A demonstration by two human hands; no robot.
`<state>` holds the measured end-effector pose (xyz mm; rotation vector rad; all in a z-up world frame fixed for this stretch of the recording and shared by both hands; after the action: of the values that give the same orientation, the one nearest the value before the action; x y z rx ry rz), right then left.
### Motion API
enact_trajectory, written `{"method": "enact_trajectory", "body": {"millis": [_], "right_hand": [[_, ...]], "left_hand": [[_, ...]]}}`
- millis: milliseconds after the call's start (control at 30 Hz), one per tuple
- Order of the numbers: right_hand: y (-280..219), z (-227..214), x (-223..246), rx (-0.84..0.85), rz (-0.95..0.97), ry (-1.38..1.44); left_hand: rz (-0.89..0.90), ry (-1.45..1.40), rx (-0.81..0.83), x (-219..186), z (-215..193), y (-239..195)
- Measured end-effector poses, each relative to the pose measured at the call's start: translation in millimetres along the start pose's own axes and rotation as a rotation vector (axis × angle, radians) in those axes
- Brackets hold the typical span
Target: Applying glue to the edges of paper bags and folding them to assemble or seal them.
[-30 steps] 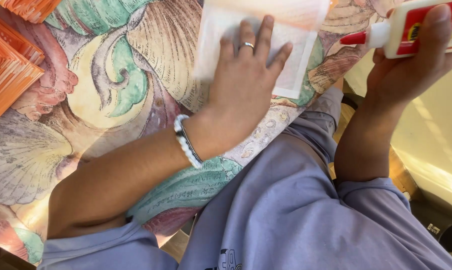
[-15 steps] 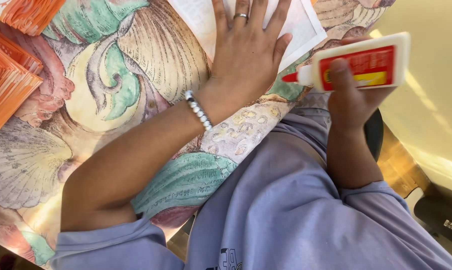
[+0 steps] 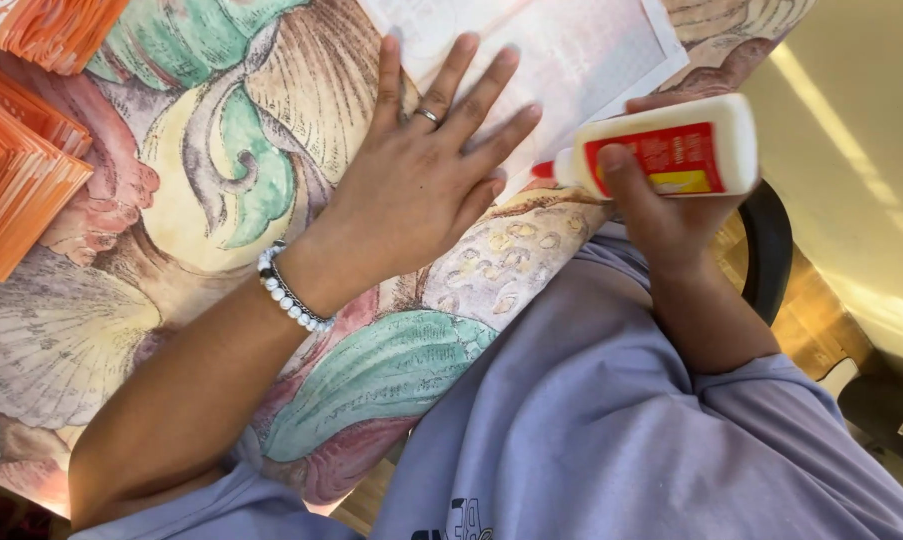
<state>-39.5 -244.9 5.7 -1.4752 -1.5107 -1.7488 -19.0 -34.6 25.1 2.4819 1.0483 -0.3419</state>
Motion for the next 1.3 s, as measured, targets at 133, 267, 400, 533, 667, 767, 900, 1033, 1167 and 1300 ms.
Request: {"method": "enact_trajectory", "body": {"millis": [133,267,400,533,667,767,900,1033,1167,1300], "right_hand": [[4.7,-6.0,-3.8,-0.113,-0.013,-0.006],[-18.1,1.6,1.7,0.018,-0.082,0.046],[-29.6,-8.4,-10.0,-0.033,0.125,-0.010],[-4.6,-6.6,-2.6,-0.127,-0.028,0.025],[-23.7,8.7,12.1,0.003,-0.038,0.033],[-19.9,9.7,8.4,0.051,-0.048,0.039],[9.4,-6.2,-4.6,-0.140,-0.049,0.072],[1.3,-10.0,-9.6,-0.118,-0.073,0.182],[-10.9,-1.1,-0.8,-0.016,-0.048,0.023],[15.9,-22.9,-21.4,-0.164,-0.134,0.064]], "left_hand": [[-0.010,0.000,-0.015,1.6,2.2,-2.5],[0.004,0.013,-0.049,1.7,0.9,-3.1],[0.020,0.010,-0.074,1.6,1.2,-3.9],[0.005,0.026,-0.068,2.0,2.6,-4.4],[0.018,0.019,-0.070,0.5,0.7,-4.5],[0.010,0.009,-0.075,1.1,0.1,-5.5],[0.008,-0.009,-0.095,3.0,2.4,-6.4],[0.009,-0.003,-0.106,3.6,2.8,-6.7],[-0.003,-0.023,-0.103,4.4,4.2,-7.1],[-0.010,-0.007,-0.082,5.4,4.4,-6.0]]}}
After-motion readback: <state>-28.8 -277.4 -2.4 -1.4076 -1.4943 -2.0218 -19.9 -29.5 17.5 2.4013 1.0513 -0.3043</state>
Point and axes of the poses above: each hand's wrist, its own y-axis towards the middle knuckle, its own z-axis out of the palm, x = y × z, the point moved 6 cm from there along y, towards the middle knuckle, and after that the axes turned 15 degrees about -x, right-handed, at the moved point
